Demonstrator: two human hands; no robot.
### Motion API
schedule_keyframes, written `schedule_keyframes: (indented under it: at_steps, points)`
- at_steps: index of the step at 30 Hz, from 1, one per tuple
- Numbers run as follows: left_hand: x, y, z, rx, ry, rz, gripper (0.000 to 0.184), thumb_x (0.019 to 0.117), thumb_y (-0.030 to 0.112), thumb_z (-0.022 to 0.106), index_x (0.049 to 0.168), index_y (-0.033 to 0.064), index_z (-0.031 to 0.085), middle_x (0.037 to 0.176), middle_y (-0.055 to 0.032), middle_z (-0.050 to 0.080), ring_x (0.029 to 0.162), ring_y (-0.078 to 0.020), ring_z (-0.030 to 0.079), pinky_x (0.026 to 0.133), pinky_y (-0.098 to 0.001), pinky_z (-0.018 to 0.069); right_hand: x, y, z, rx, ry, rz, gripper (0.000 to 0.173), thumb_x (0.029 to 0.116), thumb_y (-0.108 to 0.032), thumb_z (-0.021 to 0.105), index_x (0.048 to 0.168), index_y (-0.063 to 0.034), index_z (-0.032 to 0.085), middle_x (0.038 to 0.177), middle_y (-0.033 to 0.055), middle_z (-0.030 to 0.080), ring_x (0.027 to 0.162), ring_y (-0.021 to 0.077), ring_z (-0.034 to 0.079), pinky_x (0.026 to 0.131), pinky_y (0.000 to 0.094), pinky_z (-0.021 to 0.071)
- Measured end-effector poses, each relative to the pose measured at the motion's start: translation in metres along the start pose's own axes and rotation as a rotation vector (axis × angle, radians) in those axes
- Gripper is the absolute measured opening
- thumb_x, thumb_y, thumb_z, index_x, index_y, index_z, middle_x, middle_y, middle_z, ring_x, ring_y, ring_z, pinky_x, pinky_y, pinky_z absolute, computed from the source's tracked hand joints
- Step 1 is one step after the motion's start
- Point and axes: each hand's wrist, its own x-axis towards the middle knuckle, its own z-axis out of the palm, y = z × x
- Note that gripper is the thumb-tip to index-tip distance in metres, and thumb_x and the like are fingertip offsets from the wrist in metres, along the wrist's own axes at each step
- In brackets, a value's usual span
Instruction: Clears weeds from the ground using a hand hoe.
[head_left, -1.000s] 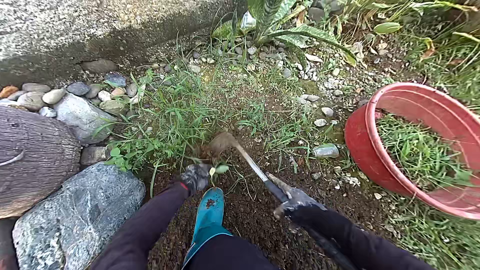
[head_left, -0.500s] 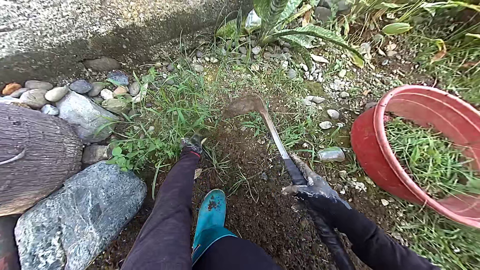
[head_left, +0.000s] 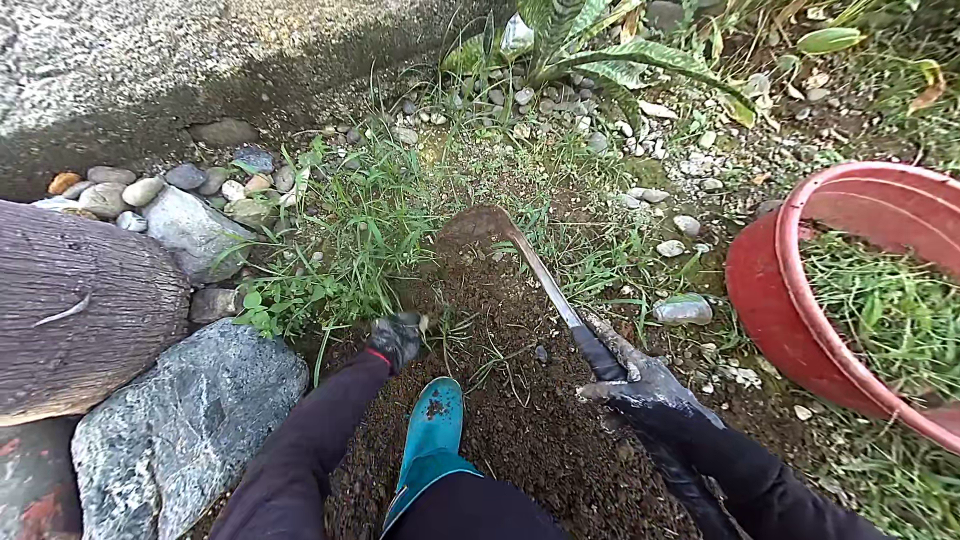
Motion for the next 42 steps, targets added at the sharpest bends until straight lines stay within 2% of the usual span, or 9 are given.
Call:
schedule_keyframes:
  at_steps: [3,6,12,18,24,30,36,39,42]
  points:
    - [-0.024,0.019,0.015,0.002,-0.098,0.116,0.039,0.1029,0.018,0.052,0.138,0.0035,0.059,0.136,-0.0245,0.062,0.127,-0.0448,0.059,0.102,-0.0664,0.0457,0.004,-0.007,0.004,0.030,0.008,0.002,0.108,0.0753,-0.010,0.079,0.164,-0.0306,0.020,0.118,0.0166,0.062,0.071,0.0240,0.066,0.055,0.0412,0.0574]
    - [0.011,0.029,0.004,-0.018,0.110,0.163,0.043,0.0996,0.012,0.056,0.141,0.0002,0.056,0.140,-0.0277,0.058,0.132,-0.0469,0.054,0.109,-0.0640,0.0418,0.006,-0.016,0.012,0.056,0.022,0.027,0.106,0.0790,-0.004,0.077,0.164,-0.0300,0.018,0.115,0.0138,0.062,0.067,0.0219,0.065,0.051,0.0386,0.0571]
    - [0.119,0.034,-0.046,-0.091,0.261,-0.119,0.056,0.1007,0.012,0.059,0.154,0.0024,0.043,0.149,-0.0284,0.050,0.130,-0.0489,0.055,0.103,-0.0657,0.0463,0.007,-0.007,0.009,0.038,0.037,0.026,0.109,0.0739,-0.009,0.080,0.163,-0.0283,0.021,0.117,0.0118,0.064,0.071,0.0210,0.067,0.052,0.0381,0.0572]
    - [0.131,0.031,-0.051,-0.226,0.320,-0.246,0.034,0.0993,0.019,0.062,0.128,0.0013,0.066,0.131,-0.0258,0.065,0.126,-0.0435,0.060,0.103,-0.0634,0.0469,0.002,-0.003,0.005,0.028,0.033,0.039,0.110,0.0741,-0.014,0.081,0.164,-0.0285,0.020,0.118,0.0156,0.064,0.071,0.0228,0.067,0.056,0.0403,0.0586]
    - [0.094,0.023,-0.051,-0.160,0.243,-0.122,0.036,0.1012,0.019,0.059,0.134,0.0033,0.064,0.134,-0.0244,0.064,0.130,-0.0426,0.057,0.108,-0.0634,0.0425,-0.004,-0.007,0.001,-0.005,0.063,0.041,0.109,0.0740,-0.013,0.082,0.163,-0.0294,0.022,0.116,0.0172,0.064,0.070,0.0235,0.066,0.057,0.0411,0.0578]
    - [0.009,0.035,-0.017,0.153,-0.153,0.118,0.036,0.1034,0.015,0.051,0.136,0.0014,0.060,0.135,-0.0272,0.061,0.125,-0.0483,0.058,0.098,-0.0696,0.0462,0.005,-0.030,0.004,0.093,0.124,-0.065,0.103,0.0783,-0.013,0.079,0.163,-0.0264,0.022,0.118,0.0157,0.063,0.070,0.0204,0.067,0.056,0.0382,0.0591]
    - [0.056,0.024,-0.036,0.009,0.178,0.003,0.048,0.0990,0.012,0.059,0.145,-0.0017,0.051,0.135,-0.0308,0.060,0.127,-0.0483,0.057,0.104,-0.0640,0.0463,0.051,-0.019,0.087,0.136,0.123,-0.010,0.102,0.0887,-0.009,0.073,0.165,-0.0246,0.008,0.113,0.0213,0.064,0.074,0.0272,0.068,0.063,0.0458,0.0592]
    - [0.088,0.012,-0.054,-0.094,0.247,-0.158,0.059,0.0997,0.015,0.061,0.153,0.0001,0.040,0.135,-0.0328,0.059,0.123,-0.0496,0.060,0.100,-0.0657,0.0483,0.071,0.007,0.104,-0.041,-0.059,0.118,0.102,0.0873,-0.009,0.075,0.165,-0.0267,0.012,0.132,0.0286,0.057,0.098,0.0403,0.067,0.080,0.0581,0.0565]
    - [0.105,0.005,-0.051,-0.146,0.289,-0.251,0.050,0.0984,0.018,0.063,0.141,-0.0052,0.051,0.132,-0.0320,0.061,0.123,-0.0479,0.060,0.100,-0.0648,0.0485,0.067,-0.008,0.095,0.044,-0.015,0.086,0.101,0.0839,-0.010,0.078,0.164,-0.0282,0.020,0.130,0.0237,0.060,0.088,0.0339,0.067,0.068,0.0510,0.0567]
